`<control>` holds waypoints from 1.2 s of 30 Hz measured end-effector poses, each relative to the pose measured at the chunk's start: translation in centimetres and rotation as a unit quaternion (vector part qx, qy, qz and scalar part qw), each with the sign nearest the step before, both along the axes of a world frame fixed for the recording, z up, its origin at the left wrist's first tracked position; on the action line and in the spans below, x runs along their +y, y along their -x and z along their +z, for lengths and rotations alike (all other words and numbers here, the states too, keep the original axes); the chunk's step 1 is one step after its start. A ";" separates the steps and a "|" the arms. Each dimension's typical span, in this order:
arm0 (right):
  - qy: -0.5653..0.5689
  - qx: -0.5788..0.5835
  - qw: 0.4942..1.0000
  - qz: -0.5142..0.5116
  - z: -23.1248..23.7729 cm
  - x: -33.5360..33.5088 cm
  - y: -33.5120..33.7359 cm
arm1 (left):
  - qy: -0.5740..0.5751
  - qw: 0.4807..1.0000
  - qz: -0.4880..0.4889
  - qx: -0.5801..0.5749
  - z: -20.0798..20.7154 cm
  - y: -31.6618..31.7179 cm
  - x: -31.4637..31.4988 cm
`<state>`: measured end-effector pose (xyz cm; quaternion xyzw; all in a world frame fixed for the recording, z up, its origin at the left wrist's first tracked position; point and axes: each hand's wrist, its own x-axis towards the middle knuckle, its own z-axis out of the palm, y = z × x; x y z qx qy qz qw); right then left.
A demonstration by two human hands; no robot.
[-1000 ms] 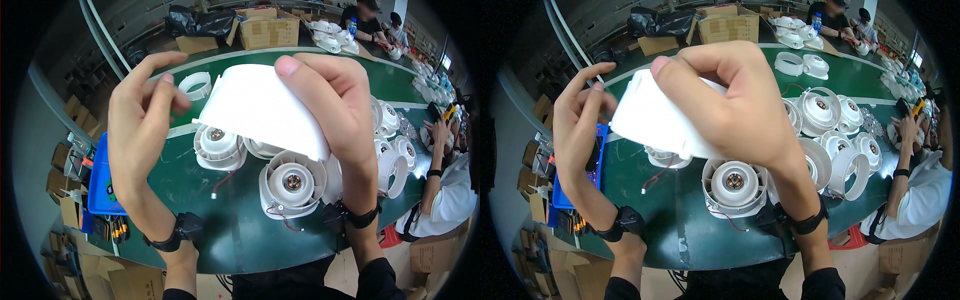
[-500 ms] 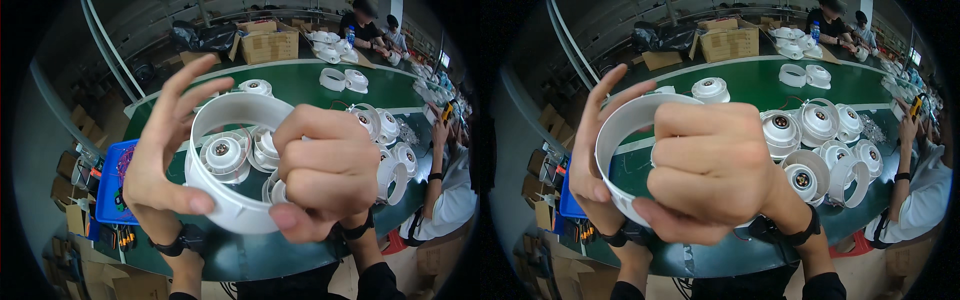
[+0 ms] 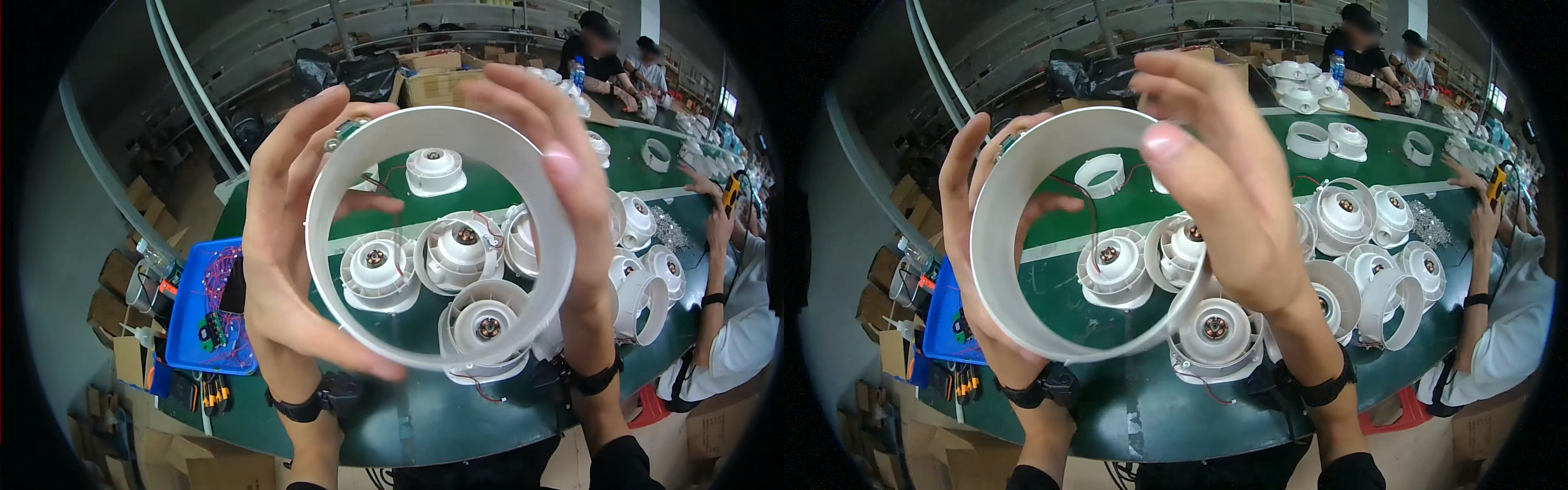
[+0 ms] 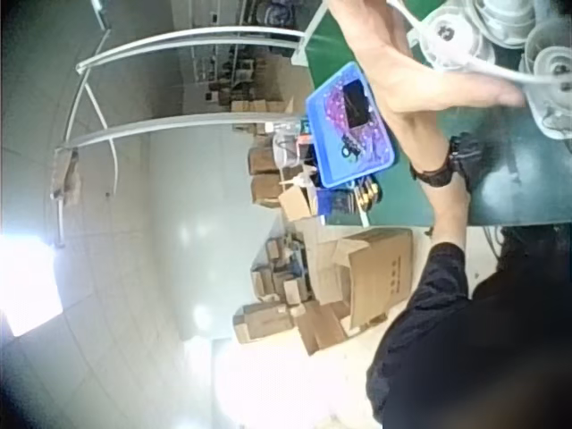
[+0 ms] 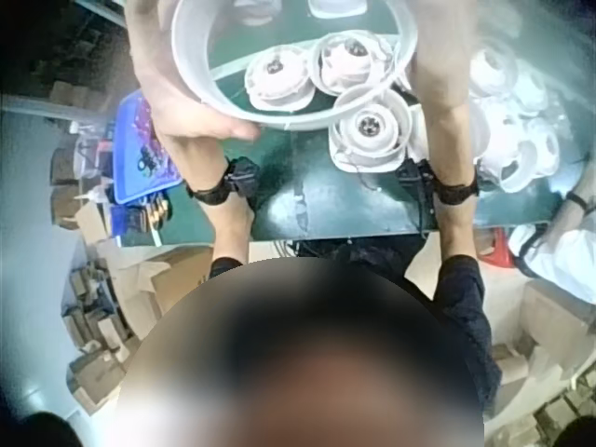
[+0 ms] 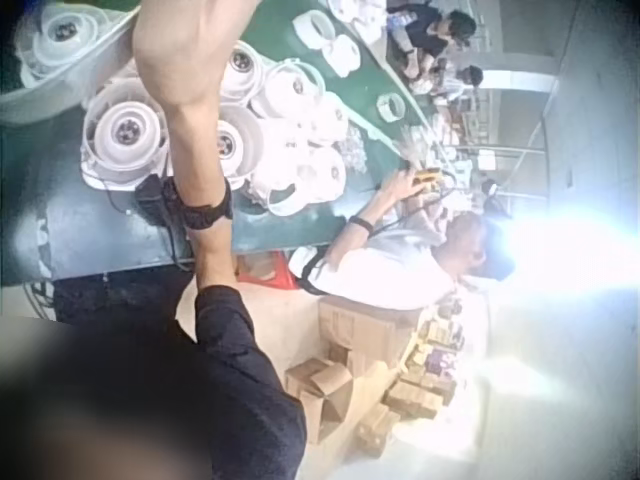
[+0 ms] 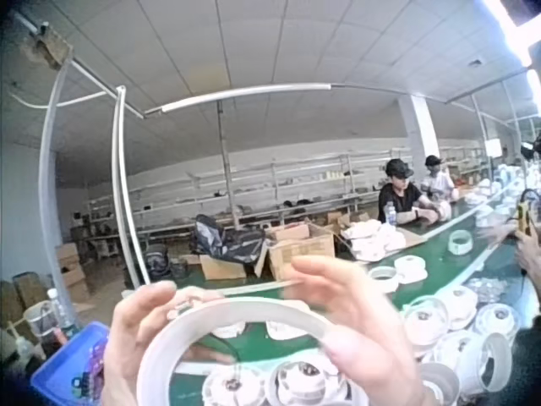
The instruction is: The person assembles white plastic fan housings by hand on a green assembly table. They pick up a housing shell, insert a motor unit with wires, and fit a top cover, repeating this process for multiple units.
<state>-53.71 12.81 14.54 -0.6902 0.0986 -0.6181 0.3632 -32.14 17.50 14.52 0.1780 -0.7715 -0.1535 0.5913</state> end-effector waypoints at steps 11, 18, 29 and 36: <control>-0.150 -0.087 0.977 0.123 0.1 -1.4 2.0 | 0.028 0.975 0.218 0.034 -0.2 1.2 -0.1; 0.031 -0.002 0.999 -0.044 0.4 -0.5 0.9 | -0.023 0.950 0.311 0.005 0.1 1.0 0.8; 0.203 0.037 0.970 -0.128 -1.0 2.6 -2.1 | -0.065 0.955 0.281 0.071 -0.1 4.5 0.4; 0.217 -0.019 0.976 0.017 -0.2 1.5 -0.7 | -0.009 0.963 0.265 0.053 0.3 2.6 0.6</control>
